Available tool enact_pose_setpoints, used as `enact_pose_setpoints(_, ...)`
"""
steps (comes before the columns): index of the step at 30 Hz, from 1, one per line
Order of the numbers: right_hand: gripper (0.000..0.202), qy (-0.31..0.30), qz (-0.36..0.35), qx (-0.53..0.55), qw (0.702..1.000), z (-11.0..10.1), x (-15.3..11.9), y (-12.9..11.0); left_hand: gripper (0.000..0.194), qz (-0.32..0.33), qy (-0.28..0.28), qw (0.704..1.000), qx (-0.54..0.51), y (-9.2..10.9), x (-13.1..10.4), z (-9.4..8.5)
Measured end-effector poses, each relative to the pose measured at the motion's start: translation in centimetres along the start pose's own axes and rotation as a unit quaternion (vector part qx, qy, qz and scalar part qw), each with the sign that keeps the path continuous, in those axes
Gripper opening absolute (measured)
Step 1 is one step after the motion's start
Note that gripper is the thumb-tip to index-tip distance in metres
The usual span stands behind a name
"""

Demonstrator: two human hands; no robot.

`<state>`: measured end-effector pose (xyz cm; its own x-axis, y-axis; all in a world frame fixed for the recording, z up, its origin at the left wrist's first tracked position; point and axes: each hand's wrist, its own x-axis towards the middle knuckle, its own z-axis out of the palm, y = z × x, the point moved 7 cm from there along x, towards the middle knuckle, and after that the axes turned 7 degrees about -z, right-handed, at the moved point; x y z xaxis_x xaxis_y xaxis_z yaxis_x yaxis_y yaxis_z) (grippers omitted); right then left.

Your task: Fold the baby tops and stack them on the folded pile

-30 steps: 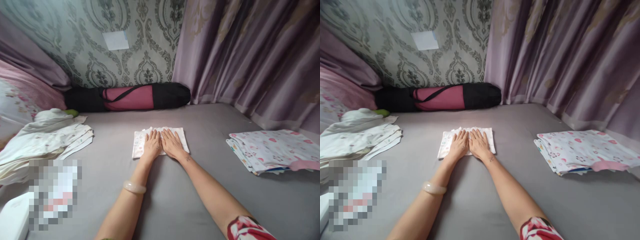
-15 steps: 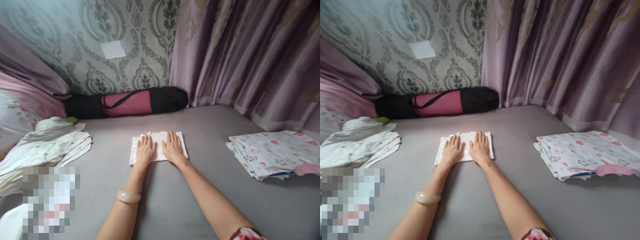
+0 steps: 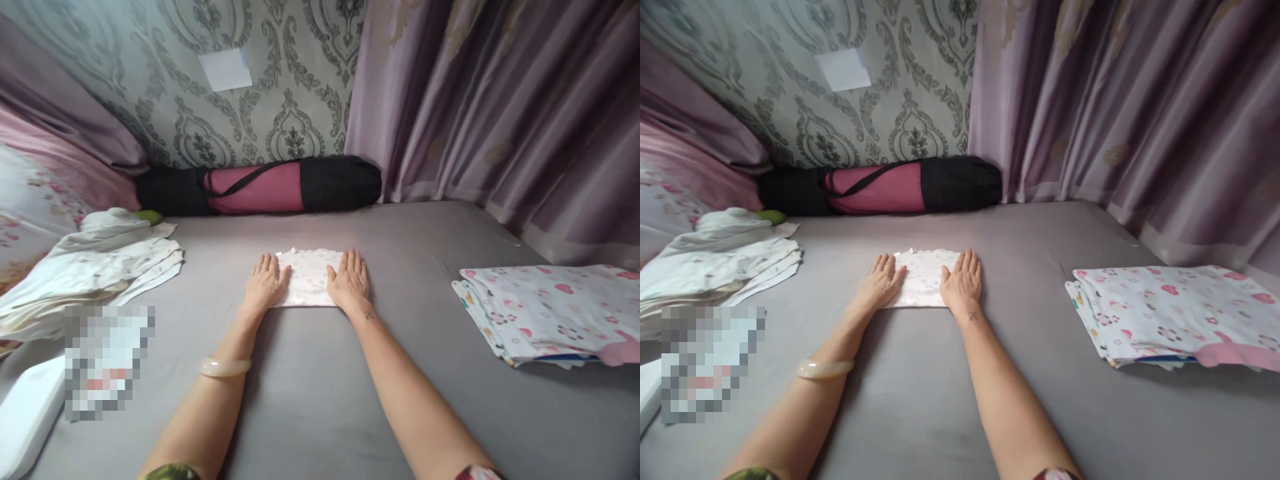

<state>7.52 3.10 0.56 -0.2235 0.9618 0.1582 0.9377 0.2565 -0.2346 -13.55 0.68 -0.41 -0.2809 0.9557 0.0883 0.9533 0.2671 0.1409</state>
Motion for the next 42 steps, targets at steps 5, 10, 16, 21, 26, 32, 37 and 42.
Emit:
enact_pose_setpoints(5,0.067,-0.01,0.0,0.016,1.0,-0.1,0.0,0.0,0.067,0.008,-0.014,1.0,0.015,0.1,-0.1,-0.1)
enact_pose_setpoints(10,0.066,-0.027,-0.002,0.028,0.999,-0.2,0.1,0.4,0.065,0.011,-0.037,0.999,0.021,0.0,-0.4,-1.0)
enact_pose_setpoints(16,0.069,-0.068,-0.014,0.015,0.997,0.1,0.2,0.5,0.068,-0.002,-0.067,0.998,-0.021,-1.2,0.1,-0.2)
enact_pose_setpoints(21,0.07,-0.067,-0.013,0.013,0.998,0.2,0.3,0.4,0.071,-0.001,-0.058,0.998,-0.033,-1.5,0.5,0.1)
enact_pose_setpoints(26,0.07,-0.07,-0.008,0.023,0.997,0.2,0.4,0.3,0.074,-0.008,-0.071,0.997,-0.038,-1.7,0.7,0.3)
enact_pose_setpoints(32,0.07,-0.057,-0.013,0.021,0.998,0.2,0.4,0.3,0.074,-0.011,-0.072,0.996,-0.045,-1.6,0.7,0.2)
enact_pose_setpoints(37,0.07,-0.043,-0.014,0.016,0.999,0.3,0.4,0.4,0.068,-0.005,-0.058,0.996,-0.073,-1.7,0.7,0.2)
enact_pose_setpoints(42,0.065,-0.028,-0.031,-0.004,0.999,-0.8,0.2,-0.4,0.059,0.003,-0.037,0.991,-0.13,-2.0,0.8,-0.3)
